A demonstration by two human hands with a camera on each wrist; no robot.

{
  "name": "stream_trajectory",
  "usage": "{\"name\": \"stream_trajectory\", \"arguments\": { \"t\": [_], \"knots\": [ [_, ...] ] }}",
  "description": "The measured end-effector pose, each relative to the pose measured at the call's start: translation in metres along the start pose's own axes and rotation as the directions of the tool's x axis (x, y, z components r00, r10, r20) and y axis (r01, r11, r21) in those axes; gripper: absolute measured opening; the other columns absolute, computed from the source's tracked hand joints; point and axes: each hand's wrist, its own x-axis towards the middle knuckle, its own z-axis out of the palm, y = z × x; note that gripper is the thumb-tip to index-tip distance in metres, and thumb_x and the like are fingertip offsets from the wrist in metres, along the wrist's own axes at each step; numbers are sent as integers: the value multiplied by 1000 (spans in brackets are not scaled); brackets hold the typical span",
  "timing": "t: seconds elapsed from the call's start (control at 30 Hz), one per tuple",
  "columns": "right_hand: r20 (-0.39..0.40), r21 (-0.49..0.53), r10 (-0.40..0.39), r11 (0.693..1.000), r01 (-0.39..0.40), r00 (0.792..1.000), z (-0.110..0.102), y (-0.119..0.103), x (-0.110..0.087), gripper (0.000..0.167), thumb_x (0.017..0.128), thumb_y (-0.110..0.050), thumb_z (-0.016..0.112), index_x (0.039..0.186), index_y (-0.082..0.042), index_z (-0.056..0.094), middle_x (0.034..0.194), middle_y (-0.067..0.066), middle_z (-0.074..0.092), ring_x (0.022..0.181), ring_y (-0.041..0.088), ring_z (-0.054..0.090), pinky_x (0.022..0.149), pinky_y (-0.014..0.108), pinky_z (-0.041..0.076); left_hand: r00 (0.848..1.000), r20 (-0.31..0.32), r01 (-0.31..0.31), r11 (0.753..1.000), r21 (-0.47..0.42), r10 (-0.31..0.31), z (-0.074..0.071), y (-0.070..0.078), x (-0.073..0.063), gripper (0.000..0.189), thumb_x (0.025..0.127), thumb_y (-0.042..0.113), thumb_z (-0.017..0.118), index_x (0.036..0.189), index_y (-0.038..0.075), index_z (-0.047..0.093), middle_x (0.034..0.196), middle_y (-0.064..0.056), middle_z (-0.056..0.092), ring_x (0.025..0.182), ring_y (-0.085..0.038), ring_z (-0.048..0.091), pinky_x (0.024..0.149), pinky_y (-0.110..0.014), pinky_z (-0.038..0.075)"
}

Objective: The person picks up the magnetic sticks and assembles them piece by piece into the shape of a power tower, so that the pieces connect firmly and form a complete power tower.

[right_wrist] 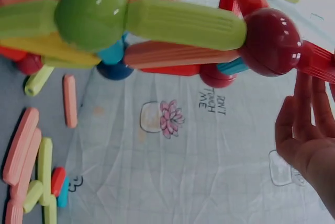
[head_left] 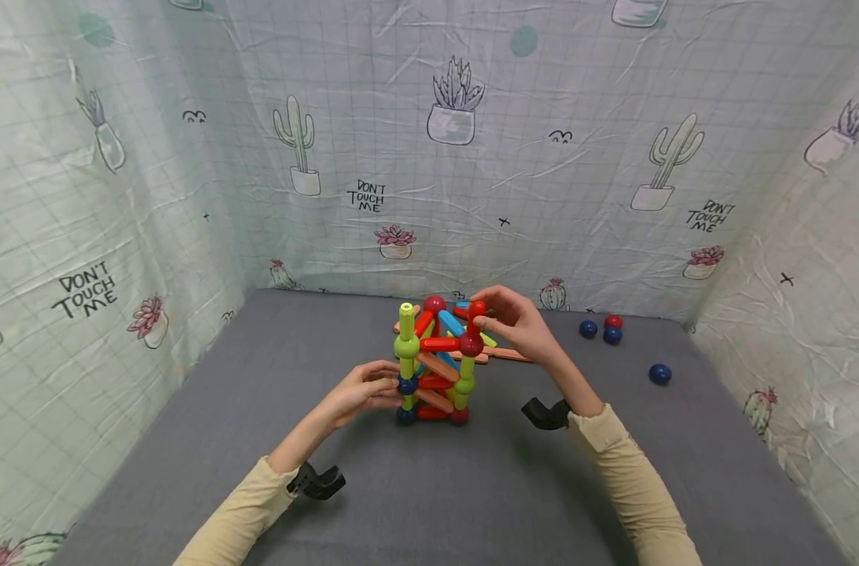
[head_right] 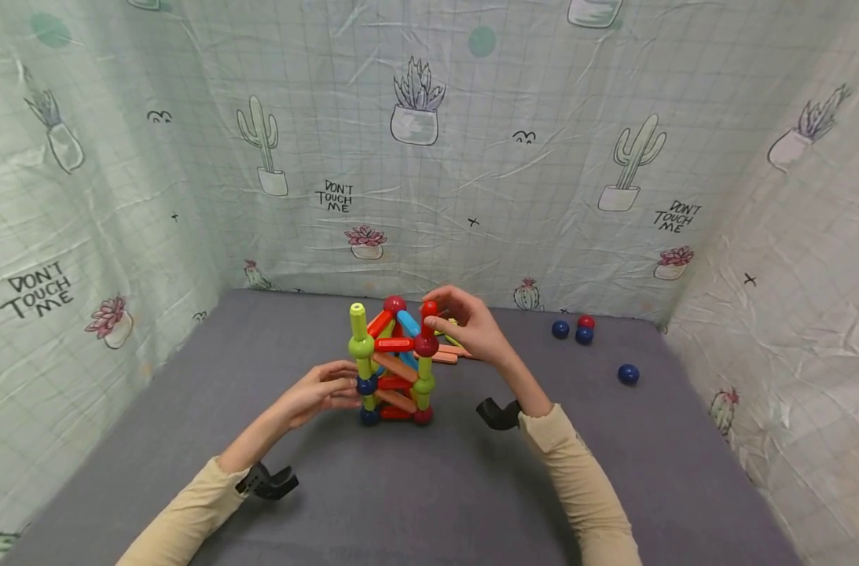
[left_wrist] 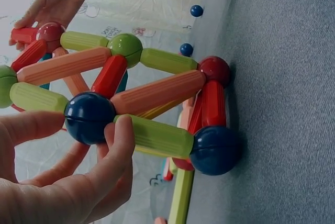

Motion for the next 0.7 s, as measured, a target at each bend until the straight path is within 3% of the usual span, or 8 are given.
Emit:
{"name": "stream_trajectory", "arguments": {
  "t": [0.13,0.23,0.37,0.43,0.53,0.6,0.7],
  "knots": [
    [-4,-4,-17,1000,17,1000,2,1,-2,35,85,-12,59,114,4,49,102,-6,58,90,7,59,78,22,49,1000,-21,18,1000,-17,-19,2,2,0,45,92,20,48,128,-5,36,104,-5,53,88,-17,63,86,-40,48],
    [-1,-6,9,1000,-9,1000,1,7,-6,40,88,-17,56,121,1,46,110,5,57,94,9,58,81,25,49,998,-47,29,999,-27,-31,6,3,-3,41,93,18,46,126,-5,37,105,-7,53,89,-19,63,86,-41,48],
    [24,31,170,985,-170,985,-1,19,-14,48,95,-32,40,131,-1,38,122,20,49,102,14,56,85,37,48,994,-106,30,998,-56,-36,14,6,-13,37,95,14,41,124,-7,34,107,-13,50,94,-25,61,85,-40,49],
    [56,65,293,953,-296,954,-2,28,-19,55,95,-42,32,132,-1,37,127,23,45,105,21,56,86,44,47,992,-122,21,997,-80,-31,18,7,-19,38,95,15,38,125,-8,31,112,-17,46,100,-32,58,84,-40,49],
    [128,77,449,884,-460,884,-1,41,-28,65,94,-50,24,132,1,36,129,25,44,109,30,55,88,47,46,991,-134,6,993,-114,-21,24,9,-26,38,96,14,35,126,-9,29,121,-23,40,109,-40,51,84,-42,49],
    [191,71,504,849,-524,842,1,49,-35,66,95,-50,22,131,4,36,130,26,42,110,34,53,89,49,44,990,-143,0,993,-116,-17,26,10,-29,39,95,13,35,127,-9,31,125,-26,37,113,-42,48,84,-43,48],
    [252,80,532,821,-565,809,5,57,-45,66,95,-48,20,132,5,33,131,26,40,108,33,55,90,51,42,984,-176,-6,994,-111,-14,29,9,-28,38,95,9,34,127,-11,35,126,-28,39,113,-42,48,84,-43,48]
  ]
}}
